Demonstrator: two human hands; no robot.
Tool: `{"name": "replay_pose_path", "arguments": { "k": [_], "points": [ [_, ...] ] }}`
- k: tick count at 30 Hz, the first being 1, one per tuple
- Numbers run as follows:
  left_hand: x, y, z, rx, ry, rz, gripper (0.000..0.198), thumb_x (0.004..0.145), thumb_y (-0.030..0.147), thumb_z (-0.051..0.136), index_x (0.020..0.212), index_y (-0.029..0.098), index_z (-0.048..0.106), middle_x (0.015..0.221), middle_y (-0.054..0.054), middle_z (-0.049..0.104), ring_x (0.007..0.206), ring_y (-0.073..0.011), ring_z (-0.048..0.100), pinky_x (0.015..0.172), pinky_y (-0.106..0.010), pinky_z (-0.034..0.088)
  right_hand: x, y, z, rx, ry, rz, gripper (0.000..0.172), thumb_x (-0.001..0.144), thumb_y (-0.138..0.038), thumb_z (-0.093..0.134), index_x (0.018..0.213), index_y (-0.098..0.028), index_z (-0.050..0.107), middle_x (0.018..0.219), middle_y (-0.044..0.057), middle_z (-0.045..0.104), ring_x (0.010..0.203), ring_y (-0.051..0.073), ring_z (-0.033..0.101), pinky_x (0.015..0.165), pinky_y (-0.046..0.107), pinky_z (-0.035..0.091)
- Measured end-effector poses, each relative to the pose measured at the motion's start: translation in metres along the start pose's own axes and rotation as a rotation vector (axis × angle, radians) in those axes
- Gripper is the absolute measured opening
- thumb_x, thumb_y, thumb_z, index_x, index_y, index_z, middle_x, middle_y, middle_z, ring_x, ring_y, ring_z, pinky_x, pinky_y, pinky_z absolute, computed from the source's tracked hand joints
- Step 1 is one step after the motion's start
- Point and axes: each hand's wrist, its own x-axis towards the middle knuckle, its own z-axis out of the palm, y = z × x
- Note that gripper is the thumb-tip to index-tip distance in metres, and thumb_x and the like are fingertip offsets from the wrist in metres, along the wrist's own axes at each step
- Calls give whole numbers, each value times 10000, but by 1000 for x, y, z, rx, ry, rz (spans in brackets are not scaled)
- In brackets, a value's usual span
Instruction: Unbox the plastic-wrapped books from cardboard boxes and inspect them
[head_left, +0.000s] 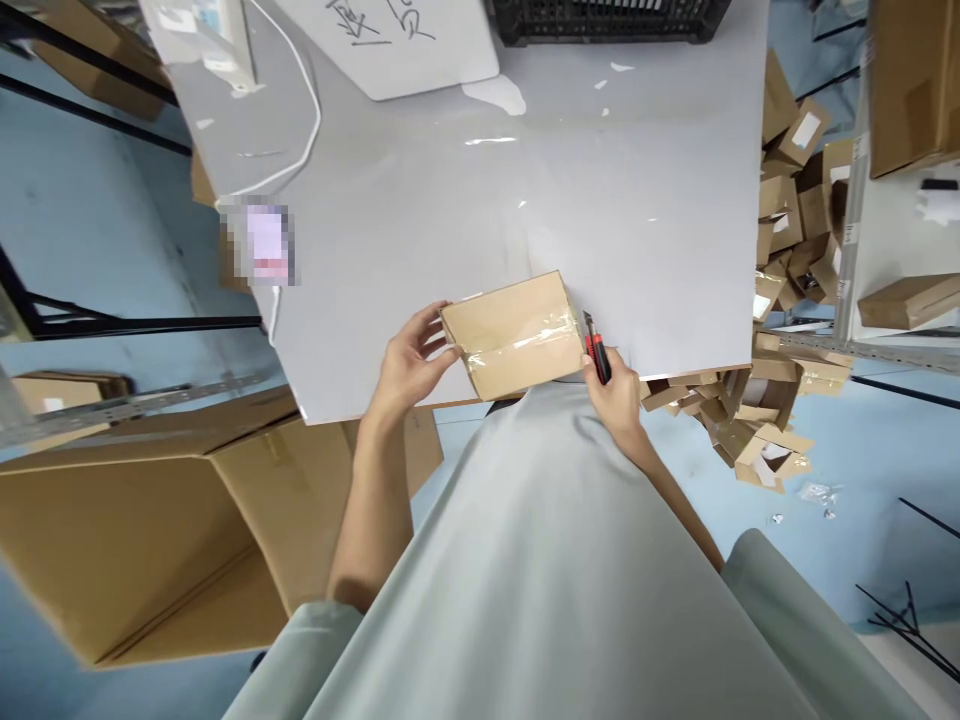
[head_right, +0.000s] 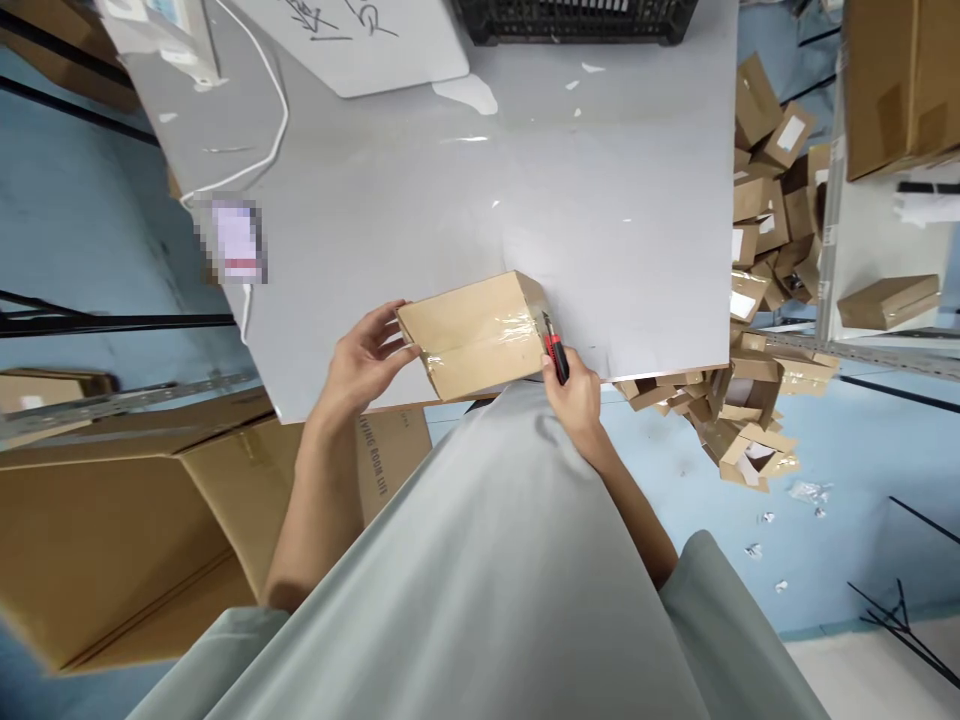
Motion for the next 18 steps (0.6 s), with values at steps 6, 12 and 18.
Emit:
{"name": "replay_pose_path", "arguments": {
  "k": [6,12,18],
  "points": [
    [-4,22,18,292,159,83,703,822,313,779,1506,307,617,1602,-132,627,1542,-377,564,1314,-625,448,1,-2,-10,3,-64,-62,403,1126,-451,473,1359,-210,697,1106,90,839,995,275,797,862,312,556],
    [1,88,81,424,2,364,426,966,361,707,1389,327,680,1585,-75,638,1670,-379,374,1398,-666,222,-4,-4,-24,27,-15,-89,458,1136,-428,415,1462,-209,651,1249,110,828,1086,292,795,920,358,587],
    [18,95,105,423,-122,416,261,1017,352,645,1266,316,714,1539,-71,673,1621,-357,454,1393,-661,213,-9,-13,-35,-25,-56,-119,506,1137,-342,404,1594,-213,578,1353,101,812,1147,285,790,978,365,594]
  ]
}}
